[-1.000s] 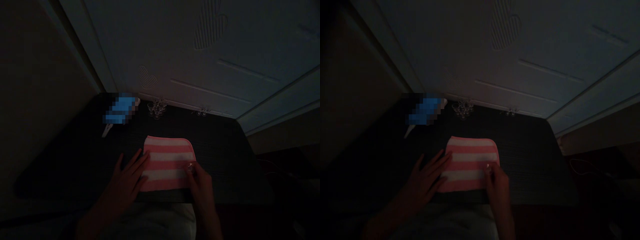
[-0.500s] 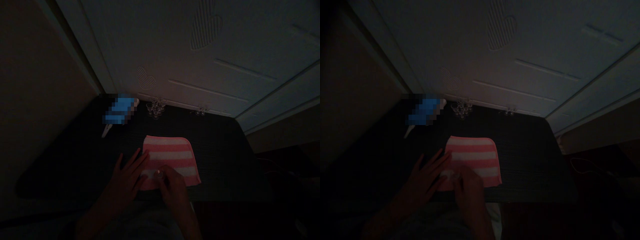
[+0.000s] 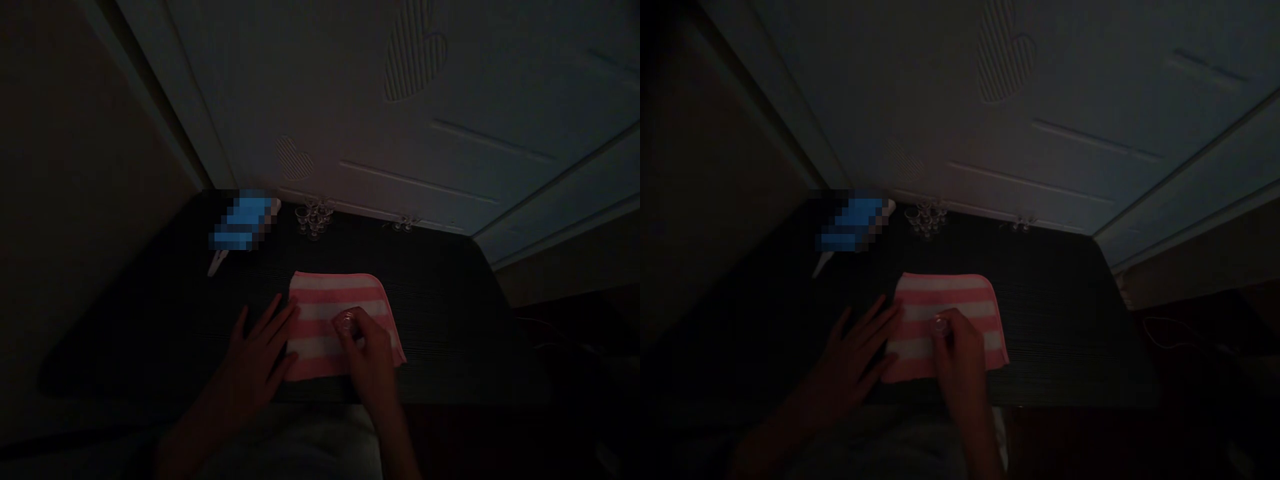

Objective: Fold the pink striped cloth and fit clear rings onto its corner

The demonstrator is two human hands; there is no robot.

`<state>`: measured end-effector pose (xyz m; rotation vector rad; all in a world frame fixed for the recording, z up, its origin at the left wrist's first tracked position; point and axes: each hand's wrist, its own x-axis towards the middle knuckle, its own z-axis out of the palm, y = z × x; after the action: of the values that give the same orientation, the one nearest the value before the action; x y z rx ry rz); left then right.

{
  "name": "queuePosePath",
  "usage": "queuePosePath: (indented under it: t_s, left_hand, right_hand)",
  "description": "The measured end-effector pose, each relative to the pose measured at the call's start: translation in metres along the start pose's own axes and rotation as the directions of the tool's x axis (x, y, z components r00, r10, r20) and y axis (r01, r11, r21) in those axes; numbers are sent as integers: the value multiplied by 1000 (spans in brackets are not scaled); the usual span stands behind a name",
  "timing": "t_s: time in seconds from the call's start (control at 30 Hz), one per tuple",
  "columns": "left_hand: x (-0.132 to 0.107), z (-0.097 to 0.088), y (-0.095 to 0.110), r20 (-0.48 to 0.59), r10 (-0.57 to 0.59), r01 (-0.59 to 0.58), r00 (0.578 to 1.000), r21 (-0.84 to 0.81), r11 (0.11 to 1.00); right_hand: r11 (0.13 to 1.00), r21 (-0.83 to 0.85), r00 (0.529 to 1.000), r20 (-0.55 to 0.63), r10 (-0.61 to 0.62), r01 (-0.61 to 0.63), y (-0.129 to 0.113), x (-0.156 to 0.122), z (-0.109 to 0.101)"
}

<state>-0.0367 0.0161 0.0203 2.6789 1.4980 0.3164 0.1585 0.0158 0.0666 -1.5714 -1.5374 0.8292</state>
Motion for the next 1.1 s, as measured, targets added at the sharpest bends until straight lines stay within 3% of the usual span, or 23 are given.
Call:
queuePosePath:
  t_s: [0.13,0.23,0.33,0.5,0.6,0.7,0.83,0.9,0.97,1.1]
  left_hand:
    - [1,0,-2,-11,-4,4,1000,13,1000]
    - [1,1,-2,-30,5,-5,1000,18,1000]
    - [1,1,-2,-31,17,-16,999,21,1000]
    - [1,2,-2,-21,14,-14,1000,14,1000]
    - [1,3,-1,-48,11,-11,999,-2,1000]
    - [2,4,-1,-42,7,-7,999,2,1000]
    - [1,5,-2,-30,24,-24,999,25,999]
    - [1,5,-2,-26,27,-26,999,32,999]
    - [1,4,-2,-11,24,-24,1000,35,999]
    - [1,1,-1,2,23,-23,1000,35,999]
  right_hand:
    - [996,-68,997,43,-61,64,-8,24,30]
    - [986,-147,995,77,-63,74,-2,33,33]
    - [978,-200,995,85,-50,67,12,34,14]
    - [961,-251,986,-147,81,-116,43,28,-39]
    - [965,-231,974,-212,75,-125,45,26,-47]
    - [977,-195,980,-196,46,-84,27,24,-23]
    - [994,-96,998,22,-53,55,-4,19,26]
    - [990,-85,991,86,-101,109,-7,17,36]
    - [991,-103,994,69,-79,86,2,19,29]
    - [978,-187,986,-156,65,-94,28,24,-10]
